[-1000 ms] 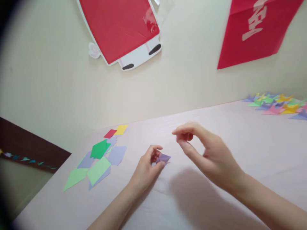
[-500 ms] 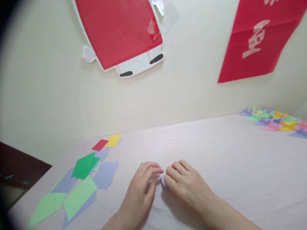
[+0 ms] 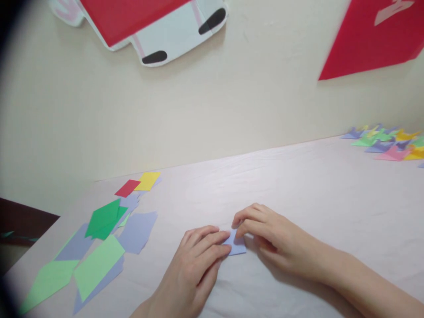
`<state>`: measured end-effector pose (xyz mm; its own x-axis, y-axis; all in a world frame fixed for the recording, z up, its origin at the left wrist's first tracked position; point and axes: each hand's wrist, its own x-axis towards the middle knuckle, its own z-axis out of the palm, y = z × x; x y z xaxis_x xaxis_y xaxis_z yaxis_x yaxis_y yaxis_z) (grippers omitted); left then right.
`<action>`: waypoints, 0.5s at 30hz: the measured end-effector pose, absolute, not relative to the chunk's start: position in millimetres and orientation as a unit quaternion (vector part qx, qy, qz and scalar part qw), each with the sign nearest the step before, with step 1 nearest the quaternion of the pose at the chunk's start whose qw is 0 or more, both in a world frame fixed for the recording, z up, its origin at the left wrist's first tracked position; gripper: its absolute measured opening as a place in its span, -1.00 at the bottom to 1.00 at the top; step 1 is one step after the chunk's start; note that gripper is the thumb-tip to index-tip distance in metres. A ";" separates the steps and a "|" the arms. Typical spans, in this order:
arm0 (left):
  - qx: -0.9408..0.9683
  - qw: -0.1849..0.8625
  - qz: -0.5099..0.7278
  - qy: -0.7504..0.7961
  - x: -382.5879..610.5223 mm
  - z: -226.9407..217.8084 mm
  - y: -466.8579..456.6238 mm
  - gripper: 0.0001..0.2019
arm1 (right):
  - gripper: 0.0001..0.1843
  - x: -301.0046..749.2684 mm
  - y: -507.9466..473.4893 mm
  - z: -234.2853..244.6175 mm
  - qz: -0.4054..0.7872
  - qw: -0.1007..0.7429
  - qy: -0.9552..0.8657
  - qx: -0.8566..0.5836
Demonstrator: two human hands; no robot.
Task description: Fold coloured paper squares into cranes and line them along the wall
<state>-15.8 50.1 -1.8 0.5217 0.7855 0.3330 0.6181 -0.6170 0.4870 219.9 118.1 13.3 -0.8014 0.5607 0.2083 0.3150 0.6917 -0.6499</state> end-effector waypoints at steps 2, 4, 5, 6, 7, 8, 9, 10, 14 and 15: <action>0.860 0.154 0.270 0.404 -16.0 -2.1 51.4 -0.69 | -0.63 216.4 116.9 13.6 0.318 0.198 -0.895 -0.242; 0.862 0.150 0.268 0.402 -15.9 -1.7 52.4 -0.66 | -0.68 212.8 116.7 12.9 0.320 0.208 -0.892 -0.242; 0.863 0.149 0.266 0.403 -15.8 -1.2 52.7 -0.65 | -0.70 211.4 117.0 12.0 0.317 0.214 -0.892 -0.242; 0.862 0.149 0.264 0.406 -15.7 -0.6 52.9 -0.64 | -0.73 210.4 117.5 10.9 0.313 0.218 -0.892 -0.242; 0.862 0.150 0.261 0.408 -15.8 0.1 52.9 -0.63 | -0.75 209.8 118.1 9.8 0.308 0.221 -0.894 -0.241; 0.862 0.150 0.258 0.409 -15.9 0.6 52.9 -0.64 | -0.77 209.5 118.7 8.7 0.302 0.222 -0.896 -0.239; 0.863 0.149 0.256 0.409 -16.1 1.1 52.8 -0.65 | -0.79 209.5 119.0 8.0 0.297 0.220 -0.898 -0.237; 0.866 0.146 0.253 0.406 -16.3 1.3 52.8 -0.66 | -0.80 209.7 119.0 7.8 0.293 0.218 -0.901 -0.234; 0.880 0.127 0.237 0.391 -16.6 0.9 54.4 -0.65 | -0.74 211.4 115.6 10.5 0.282 0.202 -0.906 -0.243; 0.883 0.126 0.231 0.389 -16.2 0.8 55.0 -0.64 | -0.70 211.7 114.4 10.9 0.276 0.198 -0.907 -0.250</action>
